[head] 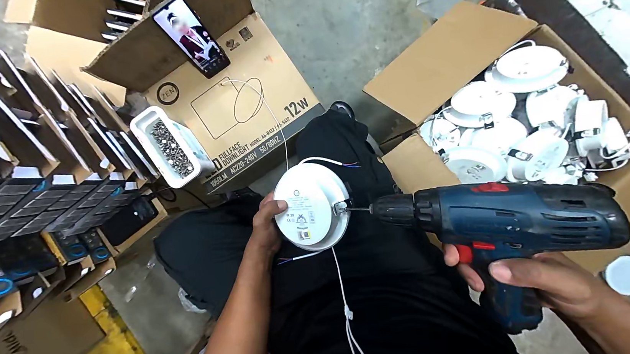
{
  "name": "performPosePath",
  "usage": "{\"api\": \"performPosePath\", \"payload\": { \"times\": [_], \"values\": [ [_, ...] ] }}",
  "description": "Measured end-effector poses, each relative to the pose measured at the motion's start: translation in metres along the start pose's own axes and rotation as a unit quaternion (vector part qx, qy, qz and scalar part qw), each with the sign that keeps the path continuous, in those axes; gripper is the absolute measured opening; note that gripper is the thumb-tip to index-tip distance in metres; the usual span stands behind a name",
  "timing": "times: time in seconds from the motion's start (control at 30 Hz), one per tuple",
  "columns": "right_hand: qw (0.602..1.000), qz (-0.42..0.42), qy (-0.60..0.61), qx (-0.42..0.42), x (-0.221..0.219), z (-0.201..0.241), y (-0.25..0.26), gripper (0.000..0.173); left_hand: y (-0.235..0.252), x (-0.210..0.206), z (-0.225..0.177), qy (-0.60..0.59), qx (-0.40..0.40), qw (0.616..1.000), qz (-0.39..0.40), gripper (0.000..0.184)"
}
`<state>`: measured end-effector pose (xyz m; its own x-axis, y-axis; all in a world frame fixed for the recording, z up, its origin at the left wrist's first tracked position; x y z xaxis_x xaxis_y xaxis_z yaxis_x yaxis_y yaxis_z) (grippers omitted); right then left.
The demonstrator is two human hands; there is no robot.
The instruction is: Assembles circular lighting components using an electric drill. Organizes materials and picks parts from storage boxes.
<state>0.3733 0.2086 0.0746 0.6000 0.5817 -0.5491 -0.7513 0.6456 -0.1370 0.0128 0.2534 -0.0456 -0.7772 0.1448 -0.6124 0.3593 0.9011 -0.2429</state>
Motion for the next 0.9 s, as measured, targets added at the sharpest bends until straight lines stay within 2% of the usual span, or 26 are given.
{"api": "performPosePath", "payload": {
  "times": [0.43,0.9],
  "values": [
    [1.000,0.002,-0.006,-0.003,0.0004,0.0001,0.0037,0.033,-0.0006,0.0015,0.0000,-0.006,-0.002,1.000,0.004,0.044],
    [0.998,0.001,-0.025,-0.051,0.0096,0.0073,0.0086,0.023,-0.0024,0.0006,0.0027,0.091,-0.038,0.995,-0.026,0.043]
  ]
}}
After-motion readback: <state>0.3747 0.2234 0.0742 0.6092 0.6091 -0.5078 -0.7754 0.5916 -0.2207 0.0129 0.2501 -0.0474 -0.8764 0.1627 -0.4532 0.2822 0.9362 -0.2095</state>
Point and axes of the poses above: each hand's wrist, its own y-axis towards the middle knuckle, its own x-axis out of the back of the hand, z = x × y, the point moved 3 cm from there along y, towards the middle knuckle, and after that the axes turned 14 degrees about z, right-handed, at the moved point
